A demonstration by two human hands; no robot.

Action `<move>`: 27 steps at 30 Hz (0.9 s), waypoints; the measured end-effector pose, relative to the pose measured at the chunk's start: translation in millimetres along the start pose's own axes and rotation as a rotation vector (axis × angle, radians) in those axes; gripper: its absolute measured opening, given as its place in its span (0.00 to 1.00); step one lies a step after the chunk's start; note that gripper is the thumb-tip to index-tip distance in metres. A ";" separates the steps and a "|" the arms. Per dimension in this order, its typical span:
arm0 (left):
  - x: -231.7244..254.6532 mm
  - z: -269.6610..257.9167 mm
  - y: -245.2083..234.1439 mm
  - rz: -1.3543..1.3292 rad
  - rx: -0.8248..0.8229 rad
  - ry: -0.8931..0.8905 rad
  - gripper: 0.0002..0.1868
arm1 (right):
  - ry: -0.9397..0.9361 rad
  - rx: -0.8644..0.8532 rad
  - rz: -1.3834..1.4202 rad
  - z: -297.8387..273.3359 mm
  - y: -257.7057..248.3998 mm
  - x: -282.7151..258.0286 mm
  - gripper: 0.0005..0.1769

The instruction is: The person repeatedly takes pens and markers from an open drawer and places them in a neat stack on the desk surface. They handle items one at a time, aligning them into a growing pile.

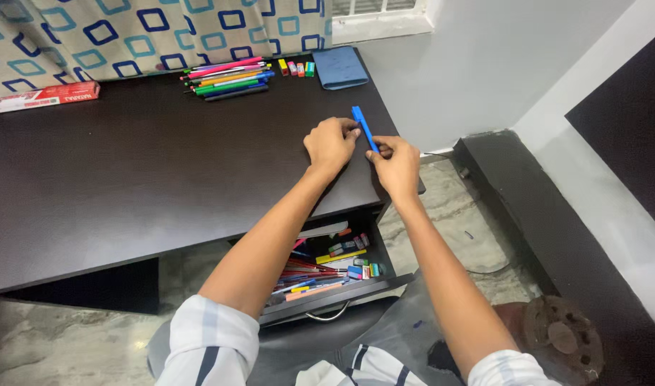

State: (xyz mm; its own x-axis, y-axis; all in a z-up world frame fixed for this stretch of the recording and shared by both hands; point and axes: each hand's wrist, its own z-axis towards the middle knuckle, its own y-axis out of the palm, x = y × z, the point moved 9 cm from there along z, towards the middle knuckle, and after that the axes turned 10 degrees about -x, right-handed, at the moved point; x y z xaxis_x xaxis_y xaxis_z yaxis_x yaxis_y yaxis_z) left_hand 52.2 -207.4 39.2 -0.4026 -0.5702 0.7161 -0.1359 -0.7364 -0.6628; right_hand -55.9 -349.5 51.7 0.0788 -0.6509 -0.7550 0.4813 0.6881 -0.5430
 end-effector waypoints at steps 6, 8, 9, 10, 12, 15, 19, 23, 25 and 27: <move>-2.9 -4.3 -3.4 -0.032 -0.007 -0.010 0.11 | 0.029 -0.025 0.000 -1.9 -0.4 -1.5 0.18; -6.3 -7.4 -7.3 -0.056 -0.006 -0.013 0.10 | 0.001 0.002 -0.063 -2.5 -2.6 -5.6 0.17; -7.8 -9.9 -9.9 -0.071 0.003 -0.006 0.10 | -0.015 0.015 -0.093 -3.1 -4.2 -7.4 0.17; -10.3 -12.4 -14.9 -0.080 0.014 0.000 0.09 | -0.007 0.019 -0.088 -3.7 -4.6 -7.1 0.16; -19.7 -16.5 -23.5 -0.074 -0.003 -0.027 0.09 | 0.008 0.023 -0.077 -4.1 -4.5 -8.4 0.16; -44.0 -22.2 -48.7 -0.046 0.002 -0.108 0.09 | -0.142 0.078 -0.219 -11.8 -7.3 -30.5 0.11; -86.3 -33.5 -103.9 -0.006 0.089 -0.202 0.09 | -0.291 0.083 -0.288 -19.6 6.6 -60.8 0.07; -130.0 -50.0 -165.8 0.047 0.239 -0.290 0.08 | -0.255 -0.023 -0.240 -9.8 32.4 -74.6 0.06; -148.3 -58.2 -190.4 0.062 0.314 -0.334 0.08 | -0.261 -0.089 -0.216 -5.6 47.4 -81.8 0.06; -163.4 -63.1 -204.4 0.054 0.315 -0.365 0.08 | -0.288 -0.146 -0.213 0.1 63.3 -90.9 0.06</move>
State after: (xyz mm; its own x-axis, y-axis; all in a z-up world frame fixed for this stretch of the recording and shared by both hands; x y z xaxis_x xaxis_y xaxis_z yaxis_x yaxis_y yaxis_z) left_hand 88.7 59.2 43.8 -0.0497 -0.6594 0.7502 0.1799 -0.7447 -0.6427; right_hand -32.5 -246.8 85.9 0.2426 -0.8333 -0.4968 0.3859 0.5527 -0.7386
